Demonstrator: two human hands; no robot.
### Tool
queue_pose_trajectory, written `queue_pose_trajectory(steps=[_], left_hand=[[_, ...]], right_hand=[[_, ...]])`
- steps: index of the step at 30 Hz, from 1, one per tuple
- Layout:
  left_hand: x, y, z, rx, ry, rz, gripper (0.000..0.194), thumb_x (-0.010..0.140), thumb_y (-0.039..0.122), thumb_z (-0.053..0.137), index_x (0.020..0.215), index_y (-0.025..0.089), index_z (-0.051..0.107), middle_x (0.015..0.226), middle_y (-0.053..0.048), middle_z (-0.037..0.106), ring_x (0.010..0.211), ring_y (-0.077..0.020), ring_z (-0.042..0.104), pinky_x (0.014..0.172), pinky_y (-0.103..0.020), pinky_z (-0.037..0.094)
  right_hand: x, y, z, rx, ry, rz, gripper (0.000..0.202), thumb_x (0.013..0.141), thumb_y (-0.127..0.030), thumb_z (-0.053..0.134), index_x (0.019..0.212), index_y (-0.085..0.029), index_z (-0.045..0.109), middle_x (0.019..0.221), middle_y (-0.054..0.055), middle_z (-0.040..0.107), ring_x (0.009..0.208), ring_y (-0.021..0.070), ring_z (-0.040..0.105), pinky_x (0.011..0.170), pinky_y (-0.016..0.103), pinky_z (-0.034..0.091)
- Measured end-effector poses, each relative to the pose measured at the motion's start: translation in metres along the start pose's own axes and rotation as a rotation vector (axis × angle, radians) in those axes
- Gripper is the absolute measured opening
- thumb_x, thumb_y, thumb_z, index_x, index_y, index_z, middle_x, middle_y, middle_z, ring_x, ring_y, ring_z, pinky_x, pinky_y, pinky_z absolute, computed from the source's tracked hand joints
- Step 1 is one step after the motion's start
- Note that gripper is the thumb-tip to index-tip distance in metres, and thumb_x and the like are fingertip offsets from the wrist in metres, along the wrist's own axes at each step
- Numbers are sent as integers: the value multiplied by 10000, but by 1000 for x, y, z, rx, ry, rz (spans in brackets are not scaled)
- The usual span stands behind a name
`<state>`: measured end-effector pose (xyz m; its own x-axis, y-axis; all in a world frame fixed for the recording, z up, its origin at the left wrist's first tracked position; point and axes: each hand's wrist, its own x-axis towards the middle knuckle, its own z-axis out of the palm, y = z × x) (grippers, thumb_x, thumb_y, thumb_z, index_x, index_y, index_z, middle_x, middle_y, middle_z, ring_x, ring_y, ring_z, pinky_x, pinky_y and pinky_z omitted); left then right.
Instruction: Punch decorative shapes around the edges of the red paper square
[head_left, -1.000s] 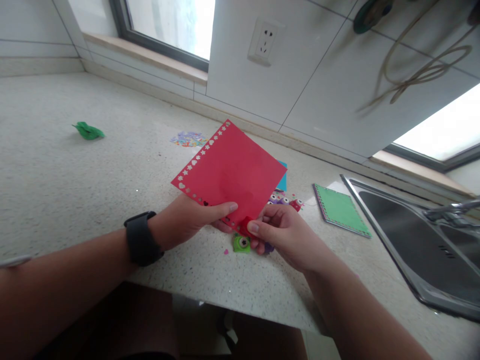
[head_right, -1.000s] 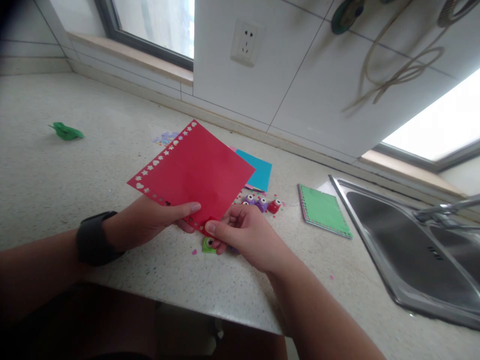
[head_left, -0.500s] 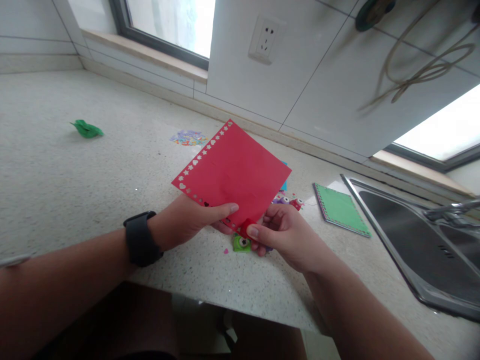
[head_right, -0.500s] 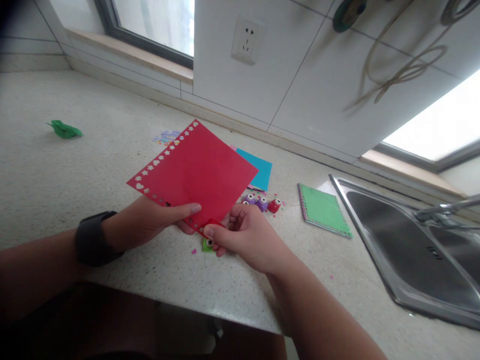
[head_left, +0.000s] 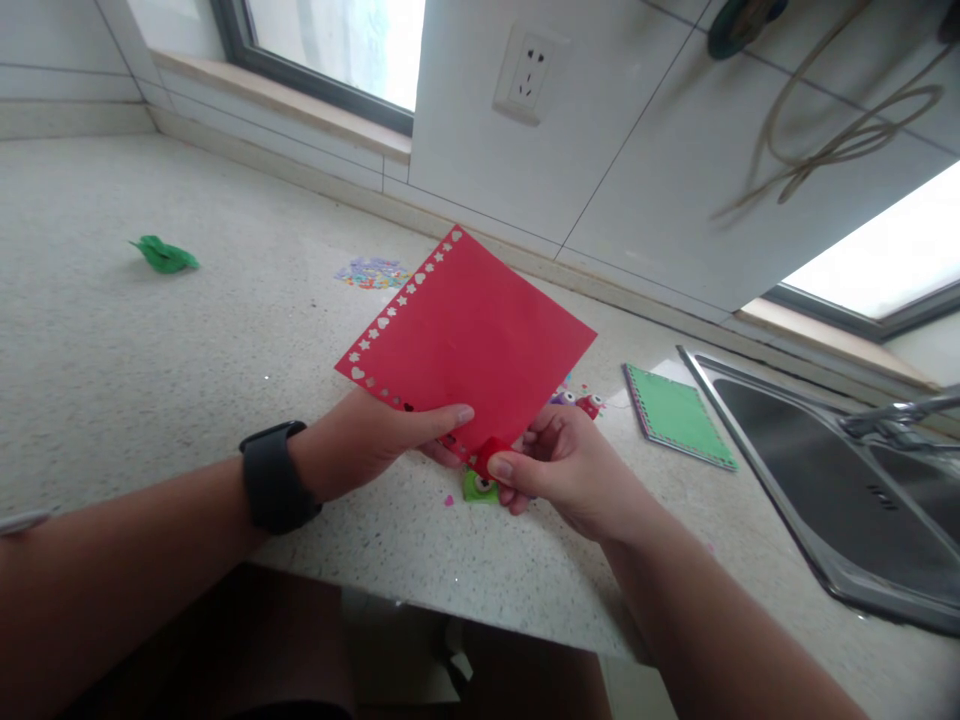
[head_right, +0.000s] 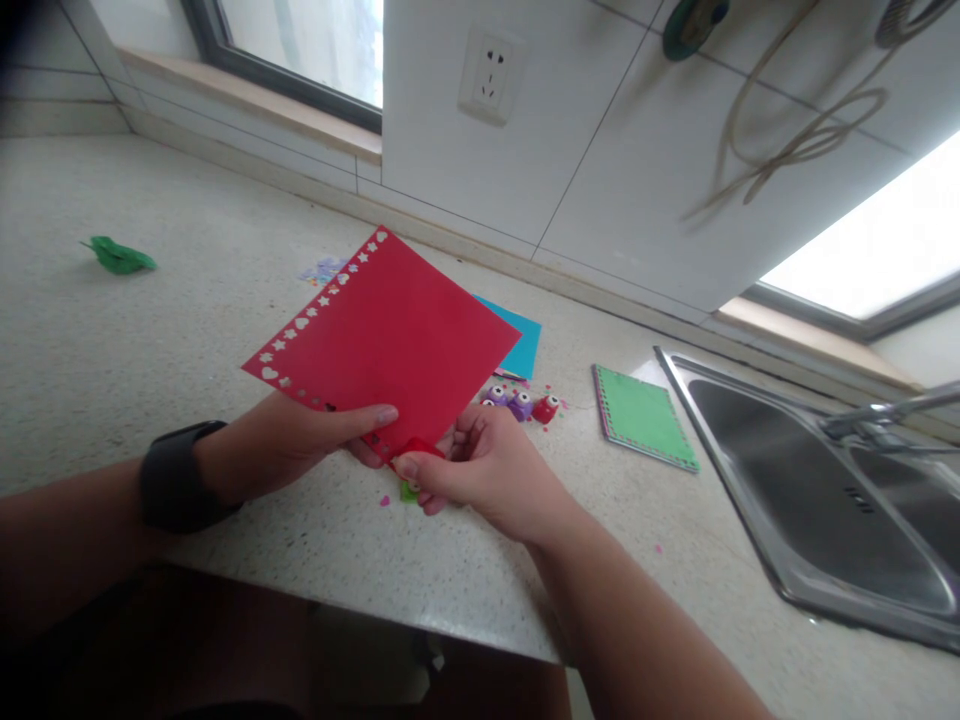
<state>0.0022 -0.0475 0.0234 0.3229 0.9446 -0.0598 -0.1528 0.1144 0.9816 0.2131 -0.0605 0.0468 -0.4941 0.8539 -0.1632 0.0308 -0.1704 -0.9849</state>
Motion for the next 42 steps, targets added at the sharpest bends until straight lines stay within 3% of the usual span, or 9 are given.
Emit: queue_pose_trajectory(steps=[9,16,22,26,29,32,35,39,42], left_hand=[[-1,5,-2,-54,40,9,395,821,360,780,1187,245,688,1121,-77,768,847,-222,764,550,-224,609],[1,4,-7,-128,19,14,445,817,340,792,1219,207,654,1143,-87,760,783,-190,752,591,-259,630],[3,1,-8,-209,-7,28,424,845,286,751,1249,210,648,1205,-99,744,900,-215,751,749,-320,629],[5,3,-11,-255,-10,-39,455,861,249,695,1304,203,603,1164,-131,755,788,-235,764,626,-347,640],[7,6,-17,-245,-78,-132,477,879,270,665,1329,152,558,981,-151,785,655,-242,758,546,-354,638],[10,5,-26,-236,-142,-197,481,886,265,629,1333,120,525,832,-144,782,617,-265,757,497,-353,632],[15,1,-33,-278,-216,-227,479,867,228,574,1327,104,520,829,-164,780,638,-299,764,475,-387,633],[19,-6,-38,-292,-292,-254,465,857,230,527,1297,79,545,848,-184,781,671,-317,766,467,-406,631],[20,-9,-40,-310,-369,-265,412,864,273,505,1190,46,611,811,-200,774,675,-302,762,454,-349,615]], right_hand=[[-4,-1,-15,38,40,-24,272,805,-383,819,807,-159,665,637,11,692,501,116,658,448,189,528],[-8,-14,-42,-58,221,-131,247,828,-410,781,823,-176,704,646,9,654,525,135,625,436,228,485],[-6,-19,-70,-418,508,-205,277,884,-443,704,788,-184,718,642,28,652,548,140,554,492,264,436],[-1,-16,-92,-657,777,-194,371,867,-538,671,819,-178,750,643,42,662,549,160,535,512,296,399],[2,-11,-114,-841,884,-125,443,872,-598,618,840,-181,765,716,78,717,626,208,599,566,328,415],[5,-4,-134,-982,857,38,494,862,-637,584,829,-181,770,750,102,736,680,254,633,598,354,421],[9,4,-147,-998,850,140,485,869,-616,561,839,-183,778,804,105,749,764,276,657,656,366,437],[16,10,-153,-847,851,153,541,876,-638,531,902,-166,793,893,121,763,822,285,666,704,374,460],[20,15,-155,-777,855,148,569,872,-645,520,918,-147,790,875,130,756,776,279,664,680,376,470]])
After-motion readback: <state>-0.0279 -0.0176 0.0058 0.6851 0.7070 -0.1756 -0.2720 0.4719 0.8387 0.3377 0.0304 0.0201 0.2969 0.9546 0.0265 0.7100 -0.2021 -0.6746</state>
